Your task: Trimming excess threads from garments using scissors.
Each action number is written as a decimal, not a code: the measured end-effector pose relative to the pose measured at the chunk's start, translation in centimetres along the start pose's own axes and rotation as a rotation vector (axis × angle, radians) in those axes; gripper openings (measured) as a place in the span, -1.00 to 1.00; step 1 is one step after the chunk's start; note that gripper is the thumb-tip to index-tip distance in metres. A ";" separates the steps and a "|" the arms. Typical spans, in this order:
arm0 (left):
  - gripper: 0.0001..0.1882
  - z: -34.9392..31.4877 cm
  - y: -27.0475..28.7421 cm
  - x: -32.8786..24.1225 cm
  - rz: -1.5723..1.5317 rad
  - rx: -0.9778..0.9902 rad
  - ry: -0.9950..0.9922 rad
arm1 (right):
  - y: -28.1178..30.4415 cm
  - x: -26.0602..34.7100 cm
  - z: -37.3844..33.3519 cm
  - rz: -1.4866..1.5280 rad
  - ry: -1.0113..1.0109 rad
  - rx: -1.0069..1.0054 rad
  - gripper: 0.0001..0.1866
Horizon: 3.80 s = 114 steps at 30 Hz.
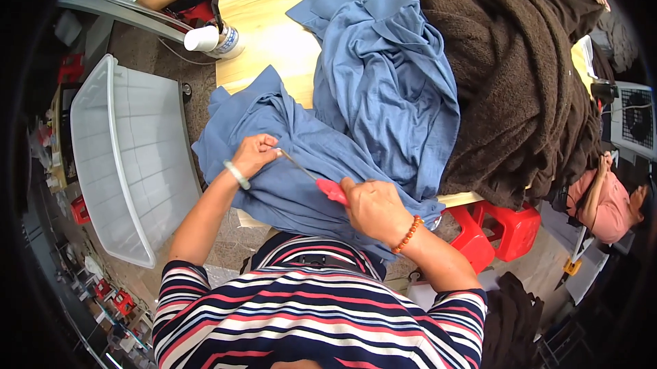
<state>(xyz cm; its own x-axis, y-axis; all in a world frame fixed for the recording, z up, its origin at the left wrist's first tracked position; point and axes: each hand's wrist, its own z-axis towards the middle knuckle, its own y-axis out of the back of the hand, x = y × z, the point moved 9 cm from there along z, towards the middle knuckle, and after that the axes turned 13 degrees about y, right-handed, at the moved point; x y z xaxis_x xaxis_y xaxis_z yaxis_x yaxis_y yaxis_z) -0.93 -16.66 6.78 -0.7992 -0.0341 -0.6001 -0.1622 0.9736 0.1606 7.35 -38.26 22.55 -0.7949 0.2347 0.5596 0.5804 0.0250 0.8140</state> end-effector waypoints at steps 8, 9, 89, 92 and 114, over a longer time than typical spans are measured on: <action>-0.71 -2.7 0.1 -3.0 0.198 0.005 0.052 | -3.2 3.2 -0.6 0.300 0.184 0.215 -0.68; -0.67 -1.3 0.2 -3.8 0.498 0.034 -0.132 | -4.4 3.7 0.0 0.304 0.227 0.239 -0.59; -0.79 -8.5 4.7 9.2 0.062 0.145 -0.063 | -3.5 7.5 3.2 -0.088 0.211 0.299 -0.83; -0.73 -9.8 4.4 7.7 0.257 0.128 -0.118 | -2.7 7.5 2.7 -0.044 0.211 0.257 -0.87; -0.90 -16.9 -1.0 -17.6 -0.080 -0.362 -1.022 | -6.0 6.9 5.1 0.090 0.283 0.294 -0.79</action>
<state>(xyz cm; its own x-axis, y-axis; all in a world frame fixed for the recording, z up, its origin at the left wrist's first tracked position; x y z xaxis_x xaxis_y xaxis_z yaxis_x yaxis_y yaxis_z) 3.54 -20.83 30.41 0.0538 0.2723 -0.9607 -0.4871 0.8470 0.2128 -0.77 -31.83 20.71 -0.7318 -0.0268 0.6810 0.6433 0.3028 0.7032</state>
